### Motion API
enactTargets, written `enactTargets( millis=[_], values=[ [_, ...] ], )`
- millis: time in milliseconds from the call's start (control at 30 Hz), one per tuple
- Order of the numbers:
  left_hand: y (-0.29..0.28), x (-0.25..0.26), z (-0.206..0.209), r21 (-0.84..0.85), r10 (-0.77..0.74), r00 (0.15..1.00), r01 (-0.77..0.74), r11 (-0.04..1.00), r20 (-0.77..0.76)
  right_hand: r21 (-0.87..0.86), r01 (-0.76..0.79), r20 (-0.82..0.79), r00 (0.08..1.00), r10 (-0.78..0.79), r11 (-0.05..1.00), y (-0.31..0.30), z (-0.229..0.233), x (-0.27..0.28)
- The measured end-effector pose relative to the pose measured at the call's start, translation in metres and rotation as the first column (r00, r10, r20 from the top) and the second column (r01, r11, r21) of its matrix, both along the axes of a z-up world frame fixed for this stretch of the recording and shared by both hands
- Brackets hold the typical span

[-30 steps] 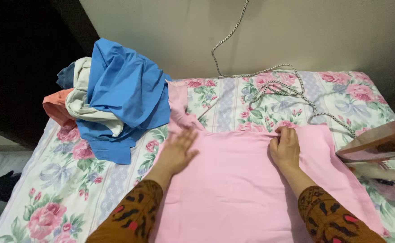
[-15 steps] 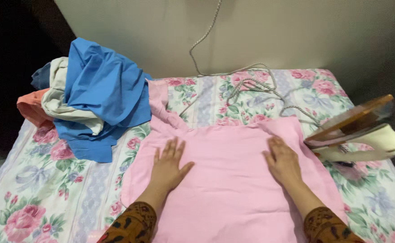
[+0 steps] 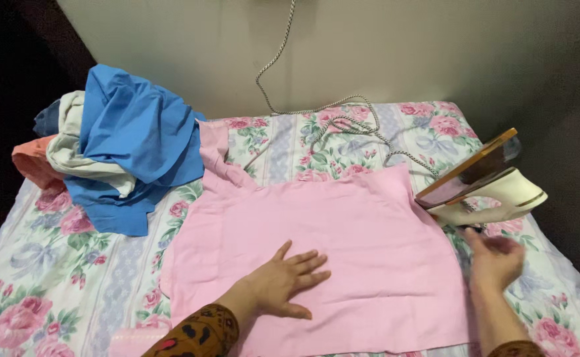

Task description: The person irons a pink long-sleeved shirt on a bed, smoothing the fabric and using an electric iron. They then fold the shirt and place it aside before picking up a pair of jeans to begin ironing them.

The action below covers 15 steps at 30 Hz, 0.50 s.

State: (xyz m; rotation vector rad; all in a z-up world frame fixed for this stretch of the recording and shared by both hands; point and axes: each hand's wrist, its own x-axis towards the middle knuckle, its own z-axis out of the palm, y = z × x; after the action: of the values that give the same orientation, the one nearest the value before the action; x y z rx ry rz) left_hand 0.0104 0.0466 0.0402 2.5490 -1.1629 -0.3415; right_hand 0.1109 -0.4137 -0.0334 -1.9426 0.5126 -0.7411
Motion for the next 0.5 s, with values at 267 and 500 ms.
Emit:
enactTargets(
  millis=[267,500],
  values=[
    [0.08,-0.021,-0.03,-0.169,0.771,0.615,-0.753,0.636,0.165,0.06,-0.245,0.059,0.969,0.241,0.968,-0.014,0.074,0.064],
    [0.099,-0.046,-0.036,-0.098,0.805,0.562,-0.805,0.585,0.189,-0.556,-0.611,-0.584,0.77,0.258,0.564,0.109,0.204,0.075]
  ],
)
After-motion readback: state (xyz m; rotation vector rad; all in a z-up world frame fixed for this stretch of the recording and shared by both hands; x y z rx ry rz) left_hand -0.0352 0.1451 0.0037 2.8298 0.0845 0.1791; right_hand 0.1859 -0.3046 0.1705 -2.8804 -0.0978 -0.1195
